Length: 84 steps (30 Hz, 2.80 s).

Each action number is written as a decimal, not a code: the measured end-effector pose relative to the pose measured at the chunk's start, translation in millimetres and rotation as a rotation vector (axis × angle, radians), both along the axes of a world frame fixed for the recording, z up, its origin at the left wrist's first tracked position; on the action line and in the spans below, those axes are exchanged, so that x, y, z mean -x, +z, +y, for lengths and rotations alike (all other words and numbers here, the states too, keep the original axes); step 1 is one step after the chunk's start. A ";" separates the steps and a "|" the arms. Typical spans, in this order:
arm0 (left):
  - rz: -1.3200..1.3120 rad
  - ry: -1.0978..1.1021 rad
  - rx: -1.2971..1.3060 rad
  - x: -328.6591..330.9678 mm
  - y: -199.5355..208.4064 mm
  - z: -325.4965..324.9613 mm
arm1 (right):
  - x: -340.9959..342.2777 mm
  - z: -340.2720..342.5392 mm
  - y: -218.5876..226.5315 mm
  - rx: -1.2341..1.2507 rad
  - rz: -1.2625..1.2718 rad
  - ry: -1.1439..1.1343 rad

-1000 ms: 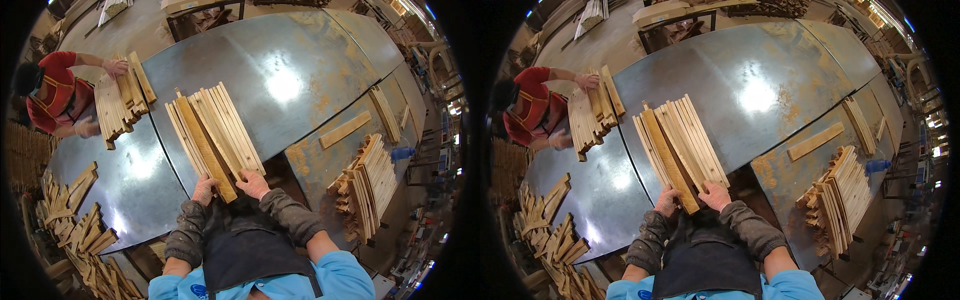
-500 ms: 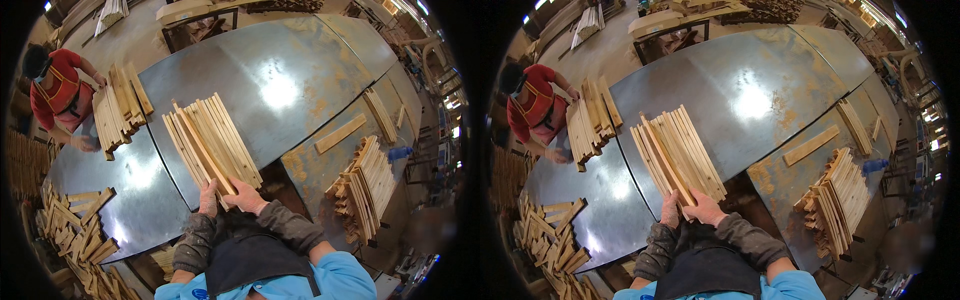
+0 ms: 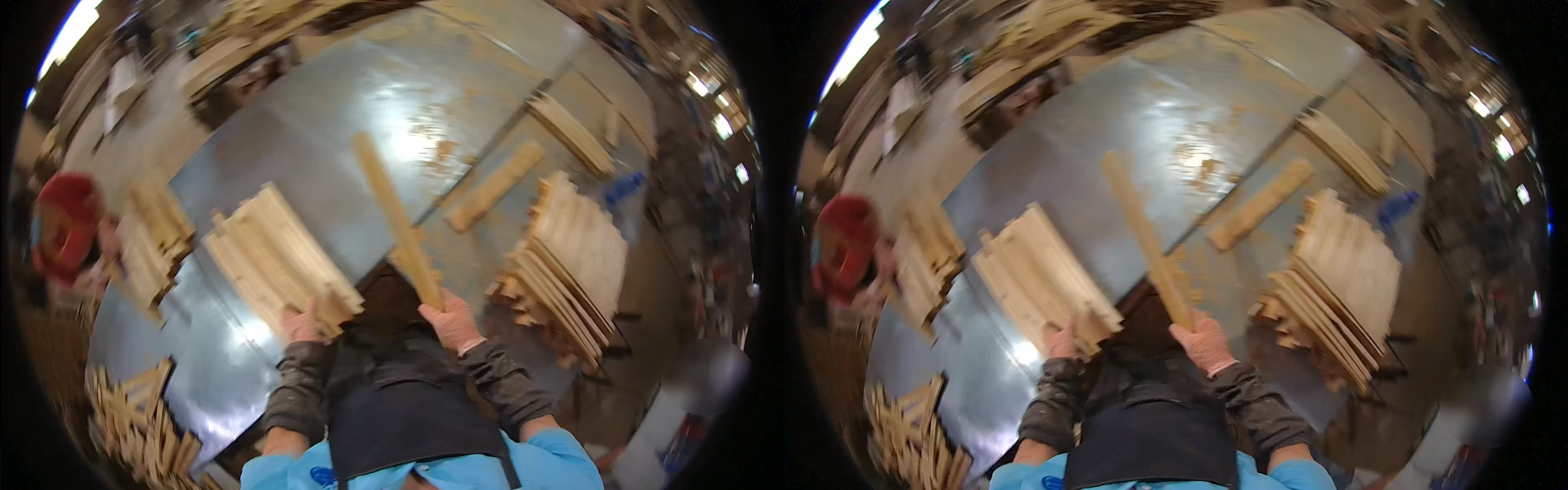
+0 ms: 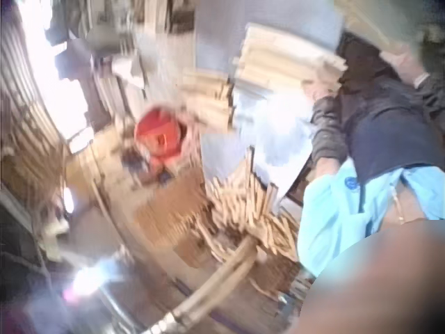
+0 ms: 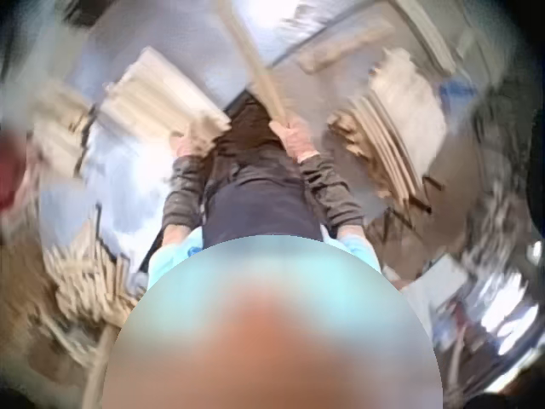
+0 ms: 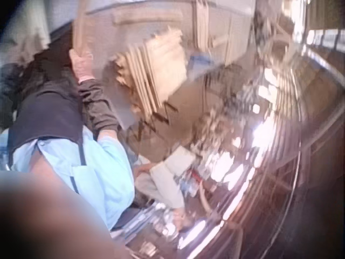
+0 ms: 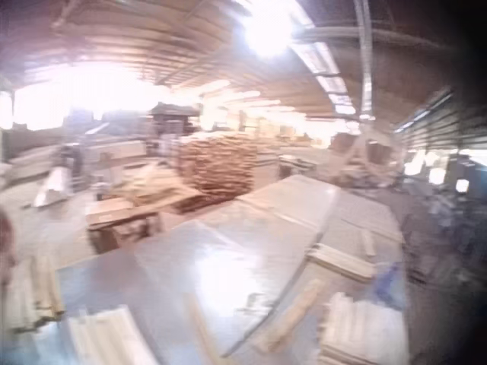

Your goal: The person repeatedly picks up bundles of thin wooden slats from a metal table and stacks them onto a conveyor belt. The person aligns the slats by hand before placing them in a pile on the moving belt.

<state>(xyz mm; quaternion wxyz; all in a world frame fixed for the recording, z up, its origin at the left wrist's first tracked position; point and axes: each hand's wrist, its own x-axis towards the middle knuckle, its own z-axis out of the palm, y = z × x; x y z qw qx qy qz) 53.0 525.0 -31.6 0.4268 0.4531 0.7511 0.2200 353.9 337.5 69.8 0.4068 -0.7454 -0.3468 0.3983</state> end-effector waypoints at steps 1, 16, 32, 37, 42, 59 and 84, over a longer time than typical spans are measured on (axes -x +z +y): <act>-0.022 0.014 0.021 -2.3 8.4 0.4 | -16.4 -16.8 4.7 -0.010 -0.192 0.054; 0.145 0.108 0.345 31.2 -103.1 54.6 | -214.0 -335.8 30.0 0.327 -0.919 0.096; -0.184 0.318 -0.098 5.8 -15.0 -55.9 | -407.2 -327.6 3.2 0.475 -0.461 -0.152; -0.165 0.407 -0.304 21.9 15.0 -147.5 | -437.8 -347.2 -52.3 0.379 -0.192 -0.177; 0.034 0.630 -0.259 60.2 -4.6 -241.9 | -522.7 -320.0 -83.7 0.419 -0.371 0.190; -0.016 1.674 0.225 228.7 -131.3 -532.0 | -35.0 82.0 8.9 0.080 -0.237 0.798; -0.300 1.525 0.633 346.9 -332.6 -490.8 | 213.0 25.5 -49.8 0.574 -0.215 1.136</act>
